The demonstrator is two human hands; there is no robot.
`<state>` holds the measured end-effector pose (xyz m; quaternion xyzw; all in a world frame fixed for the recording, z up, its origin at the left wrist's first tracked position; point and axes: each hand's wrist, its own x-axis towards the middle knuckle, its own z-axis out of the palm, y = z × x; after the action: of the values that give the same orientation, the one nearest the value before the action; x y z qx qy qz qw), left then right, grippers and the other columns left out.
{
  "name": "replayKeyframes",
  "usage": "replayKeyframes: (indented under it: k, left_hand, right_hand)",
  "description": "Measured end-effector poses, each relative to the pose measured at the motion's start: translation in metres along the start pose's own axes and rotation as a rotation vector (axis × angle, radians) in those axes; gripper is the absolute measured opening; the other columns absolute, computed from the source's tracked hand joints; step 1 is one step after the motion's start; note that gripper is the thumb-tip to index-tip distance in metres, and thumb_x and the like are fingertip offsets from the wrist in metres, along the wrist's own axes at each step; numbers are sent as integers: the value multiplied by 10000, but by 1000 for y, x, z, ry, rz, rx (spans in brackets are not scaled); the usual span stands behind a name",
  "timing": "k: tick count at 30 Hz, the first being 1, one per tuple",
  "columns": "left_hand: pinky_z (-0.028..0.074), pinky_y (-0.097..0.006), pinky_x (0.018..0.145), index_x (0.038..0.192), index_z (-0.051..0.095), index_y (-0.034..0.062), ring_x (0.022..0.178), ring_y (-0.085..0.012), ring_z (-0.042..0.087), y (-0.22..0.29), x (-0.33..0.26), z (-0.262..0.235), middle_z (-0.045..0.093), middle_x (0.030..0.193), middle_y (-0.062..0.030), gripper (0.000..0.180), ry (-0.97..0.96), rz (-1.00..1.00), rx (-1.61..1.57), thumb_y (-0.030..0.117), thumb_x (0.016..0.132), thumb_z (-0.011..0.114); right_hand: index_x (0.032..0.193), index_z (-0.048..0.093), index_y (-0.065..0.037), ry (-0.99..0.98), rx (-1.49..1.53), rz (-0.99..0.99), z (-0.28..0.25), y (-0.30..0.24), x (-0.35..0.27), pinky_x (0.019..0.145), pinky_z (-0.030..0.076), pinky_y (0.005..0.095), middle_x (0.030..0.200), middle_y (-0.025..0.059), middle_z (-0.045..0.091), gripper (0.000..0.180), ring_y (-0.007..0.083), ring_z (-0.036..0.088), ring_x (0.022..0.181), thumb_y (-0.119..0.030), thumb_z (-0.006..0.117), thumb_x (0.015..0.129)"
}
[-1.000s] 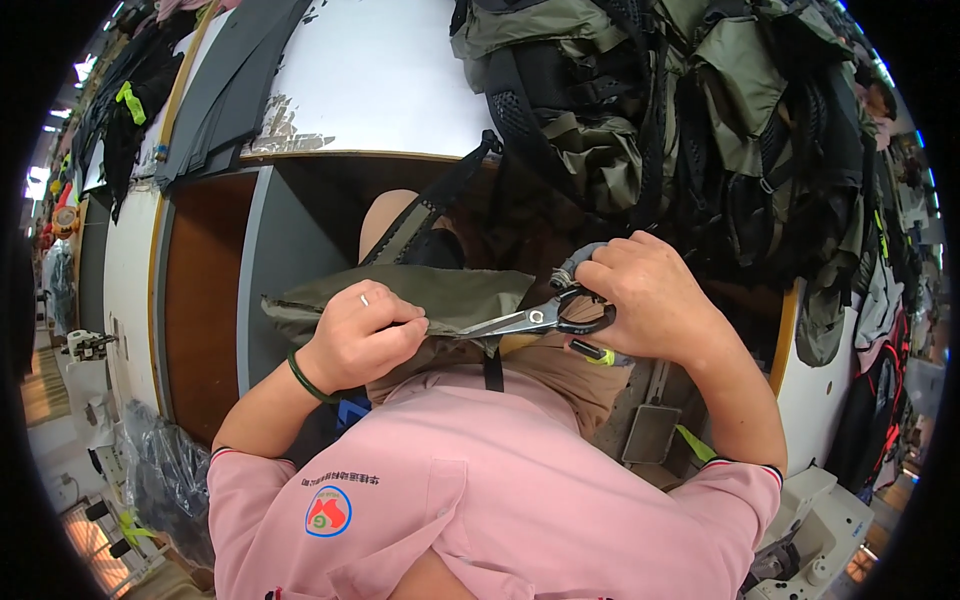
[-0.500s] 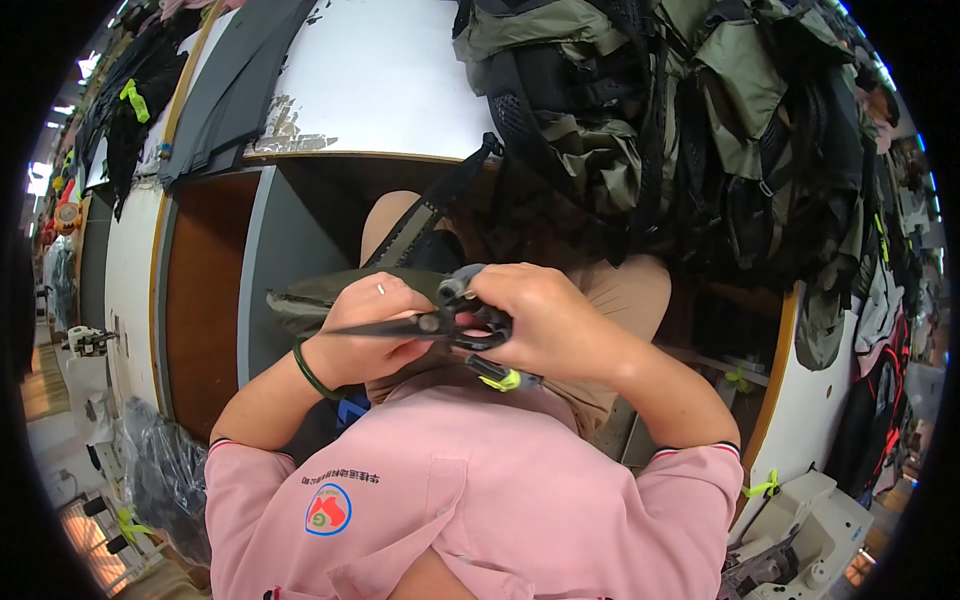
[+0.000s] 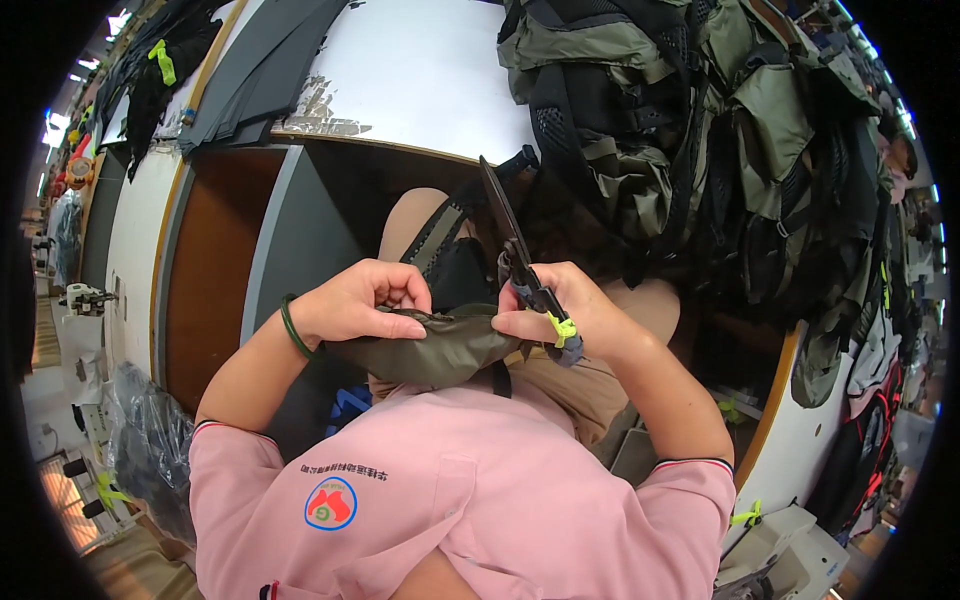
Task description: Trim excess fabric and threads from a green garment component using scissors.
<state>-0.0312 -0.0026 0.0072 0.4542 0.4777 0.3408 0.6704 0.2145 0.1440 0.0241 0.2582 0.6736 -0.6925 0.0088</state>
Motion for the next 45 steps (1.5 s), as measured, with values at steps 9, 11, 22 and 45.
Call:
replayKeyframes:
  k: [9, 11, 22, 45]
  left_hand:
    - [470, -188, 734, 975, 668, 21, 771, -37, 578, -16, 6, 0, 647, 855, 20, 150, 14, -141, -269, 48, 844, 738]
    - [459, -185, 716, 981, 666, 15, 757, -36, 566, -15, 6, 1, 642, 839, 20, 152, 35, -128, -299, 57, 851, 734]
    - [484, -197, 741, 980, 670, 16, 783, -49, 600, -11, 9, 7, 663, 862, 0, 142, 47, -148, -323, 35, 850, 726]
    - [459, -189, 732, 999, 627, 35, 811, -35, 556, -8, 8, 13, 631, 929, 21, 256, -39, -33, -4, 83, 810, 793]
  right_hand:
    - [741, 570, -24, 142, -719, -268, -18, -5, -13, 599, 436, 334, 697, 101, 562, 525, 234, 579, 659, -431, 881, 627]
    - [756, 567, -31, 196, -1095, -404, -24, -12, -22, 694, 442, 377, 743, 97, 590, 538, 281, 594, 766, -441, 875, 594]
    - [772, 577, -62, 185, -1267, -373, -25, -20, -28, 745, 431, 369, 749, 83, 605, 462, 264, 596, 788, -378, 867, 598]
    - [917, 581, -26, -51, 34, 9, 9, -7, 13, 686, 481, 242, 803, 2, 626, 242, 61, 582, 753, -43, 770, 765]
